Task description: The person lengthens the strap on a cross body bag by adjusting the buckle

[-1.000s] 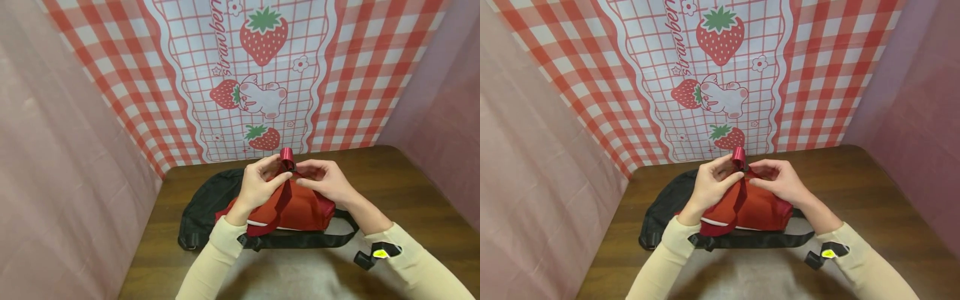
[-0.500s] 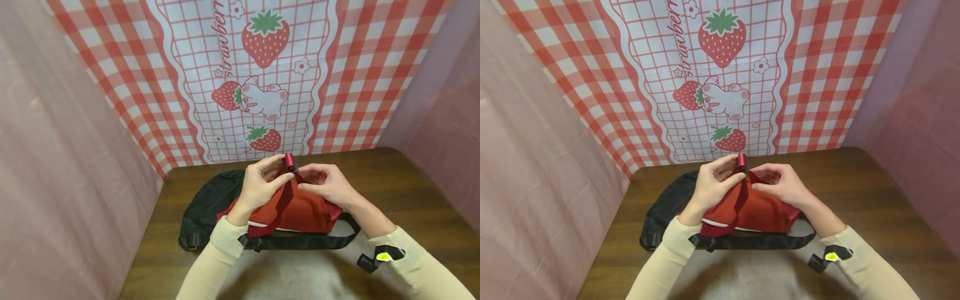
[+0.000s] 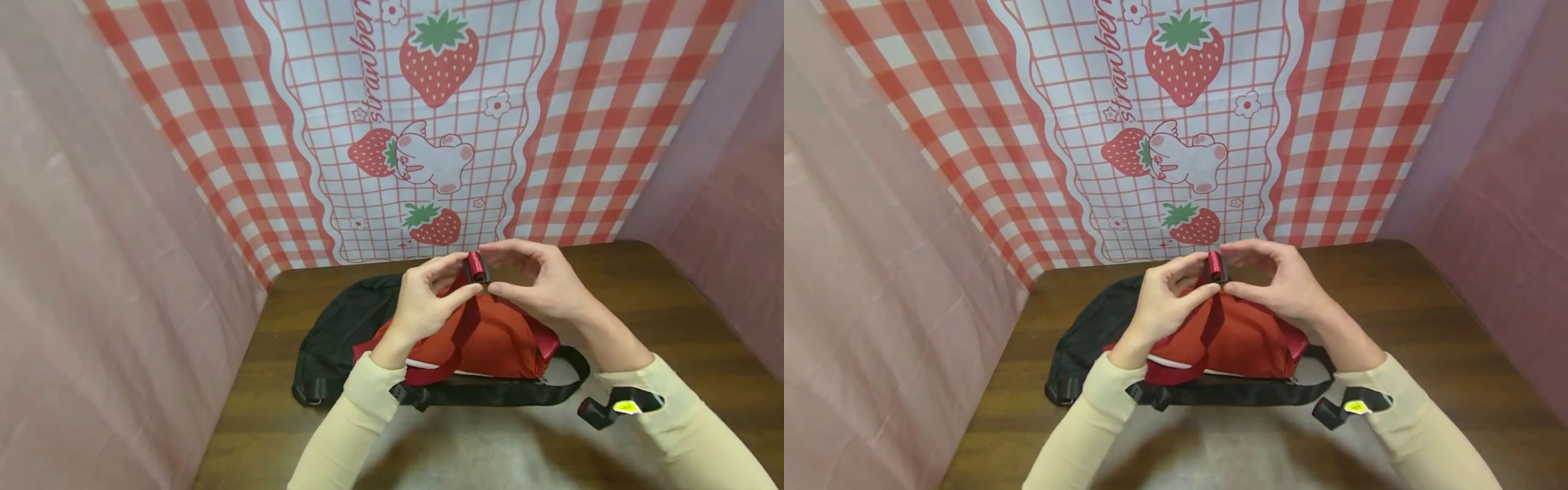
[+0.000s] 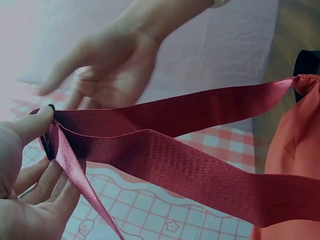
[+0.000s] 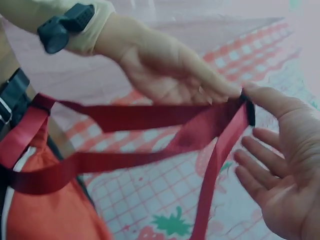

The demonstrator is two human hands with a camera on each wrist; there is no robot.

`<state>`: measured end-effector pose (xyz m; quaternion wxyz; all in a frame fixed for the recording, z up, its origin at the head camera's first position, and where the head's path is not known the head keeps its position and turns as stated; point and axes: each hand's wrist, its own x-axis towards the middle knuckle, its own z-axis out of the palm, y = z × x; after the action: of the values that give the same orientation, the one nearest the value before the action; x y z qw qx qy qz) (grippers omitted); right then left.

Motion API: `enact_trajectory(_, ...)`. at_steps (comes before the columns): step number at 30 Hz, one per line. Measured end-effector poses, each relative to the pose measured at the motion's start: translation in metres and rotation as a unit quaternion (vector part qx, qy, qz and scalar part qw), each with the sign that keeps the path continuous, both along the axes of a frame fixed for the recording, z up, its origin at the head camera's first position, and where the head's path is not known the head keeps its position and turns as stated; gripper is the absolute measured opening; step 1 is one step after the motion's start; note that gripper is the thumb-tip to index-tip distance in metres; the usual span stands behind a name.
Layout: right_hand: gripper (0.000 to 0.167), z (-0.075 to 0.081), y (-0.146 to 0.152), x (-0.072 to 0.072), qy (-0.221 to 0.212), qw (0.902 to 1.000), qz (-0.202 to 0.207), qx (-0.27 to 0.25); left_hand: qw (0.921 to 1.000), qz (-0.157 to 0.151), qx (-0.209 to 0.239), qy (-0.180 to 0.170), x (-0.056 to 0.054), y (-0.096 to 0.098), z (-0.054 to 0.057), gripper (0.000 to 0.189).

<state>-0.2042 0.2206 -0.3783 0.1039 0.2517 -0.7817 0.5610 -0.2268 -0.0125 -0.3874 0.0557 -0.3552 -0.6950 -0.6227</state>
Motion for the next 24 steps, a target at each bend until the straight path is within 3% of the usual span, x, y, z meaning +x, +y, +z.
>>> enact_trajectory(5, 0.046, -0.017, 0.004, -0.004, -0.04, 0.9991, 0.014, 0.0, 0.9999, 0.005, 0.004, -0.008, 0.0, 0.0, 0.001, 0.048)
enact_trajectory(8, 0.041, -0.023, 0.006, -0.005, -0.062, 0.998, 0.001, 0.002, 0.9999, 0.003, 0.004, -0.011, 0.0, 0.0, 0.001, 0.047)
enact_trajectory(11, 0.039, -0.024, 0.008, -0.004, -0.071, 0.9968, -0.013, 0.035, 0.9999, 0.006, 0.003, -0.015, 0.001, 0.0, 0.001, 0.047)
enact_trajectory(14, 0.04, -0.021, 0.011, -0.004, -0.05, 0.9966, -0.016, 0.063, 0.9998, 0.008, 0.0, -0.019, 0.001, 0.0, 0.001, 0.046)
enact_trajectory(17, 0.044, -0.012, 0.011, -0.004, -0.01, 0.9987, -0.007, 0.05, 0.9998, 0.014, -0.007, -0.014, 0.002, 0.0, -0.001, 0.047)
enact_trajectory(20, 0.046, -0.001, 0.009, -0.004, 0.034, 0.9986, 0.003, 0.041, 0.9995, 0.023, -0.019, 0.004, 0.002, 0.002, -0.002, 0.048)
enact_trajectory(24, 0.044, 0.011, 0.005, -0.005, 0.072, 0.9935, -0.005, 0.089, 0.9981, 0.036, -0.037, 0.033, 0.004, 0.005, -0.002, 0.048)
